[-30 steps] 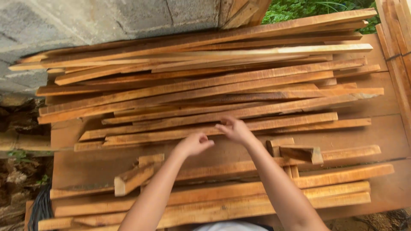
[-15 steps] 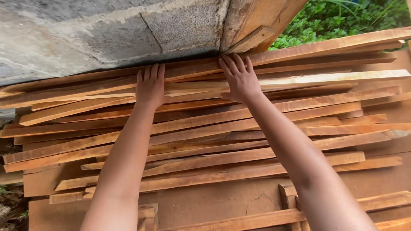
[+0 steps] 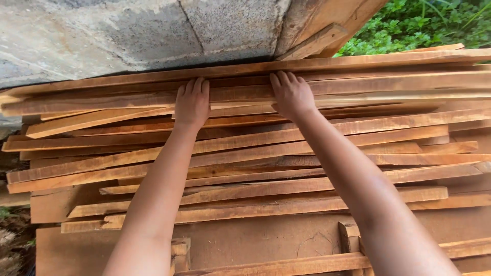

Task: Sorting and arranging thin wooden planks on a workbench in a workshop.

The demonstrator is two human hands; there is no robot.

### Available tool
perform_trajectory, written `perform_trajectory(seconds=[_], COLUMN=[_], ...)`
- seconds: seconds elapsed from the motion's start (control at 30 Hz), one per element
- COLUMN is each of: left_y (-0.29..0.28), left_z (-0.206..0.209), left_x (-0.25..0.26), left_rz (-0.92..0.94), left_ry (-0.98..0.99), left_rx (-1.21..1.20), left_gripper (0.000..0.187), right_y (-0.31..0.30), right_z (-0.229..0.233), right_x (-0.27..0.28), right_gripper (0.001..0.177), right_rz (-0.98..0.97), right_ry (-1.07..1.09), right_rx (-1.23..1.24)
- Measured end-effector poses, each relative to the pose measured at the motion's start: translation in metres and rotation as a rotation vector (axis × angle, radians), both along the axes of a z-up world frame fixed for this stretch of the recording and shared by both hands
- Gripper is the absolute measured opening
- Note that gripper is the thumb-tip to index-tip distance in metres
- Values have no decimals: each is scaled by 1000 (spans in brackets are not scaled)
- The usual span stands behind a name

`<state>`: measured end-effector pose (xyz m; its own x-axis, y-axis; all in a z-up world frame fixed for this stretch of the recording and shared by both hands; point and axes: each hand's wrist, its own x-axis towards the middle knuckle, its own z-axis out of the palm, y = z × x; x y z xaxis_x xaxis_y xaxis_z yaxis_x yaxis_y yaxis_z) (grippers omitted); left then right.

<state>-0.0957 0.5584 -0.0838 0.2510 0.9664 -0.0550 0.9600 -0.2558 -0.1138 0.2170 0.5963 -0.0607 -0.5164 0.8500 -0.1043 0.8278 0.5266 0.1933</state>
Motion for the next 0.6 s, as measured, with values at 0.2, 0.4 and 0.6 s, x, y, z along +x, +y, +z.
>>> perform_trajectory(seconds=[0.2, 0.4, 0.6], left_y=[10, -1, -4], left_z=[-17, 1, 2], left_x=[1, 13, 7], left_rz=[60, 66, 39], left_ry=[40, 39, 65], left_rx=[-48, -48, -149], left_gripper=[83, 77, 79], right_y=[5, -1, -7], right_z=[14, 30, -12], right_x=[-4, -7, 1], right_gripper=[88, 89, 87], right_rz=[-58, -75, -19], right_ry=[-42, -7, -20], right_rx=[-147, -181, -120])
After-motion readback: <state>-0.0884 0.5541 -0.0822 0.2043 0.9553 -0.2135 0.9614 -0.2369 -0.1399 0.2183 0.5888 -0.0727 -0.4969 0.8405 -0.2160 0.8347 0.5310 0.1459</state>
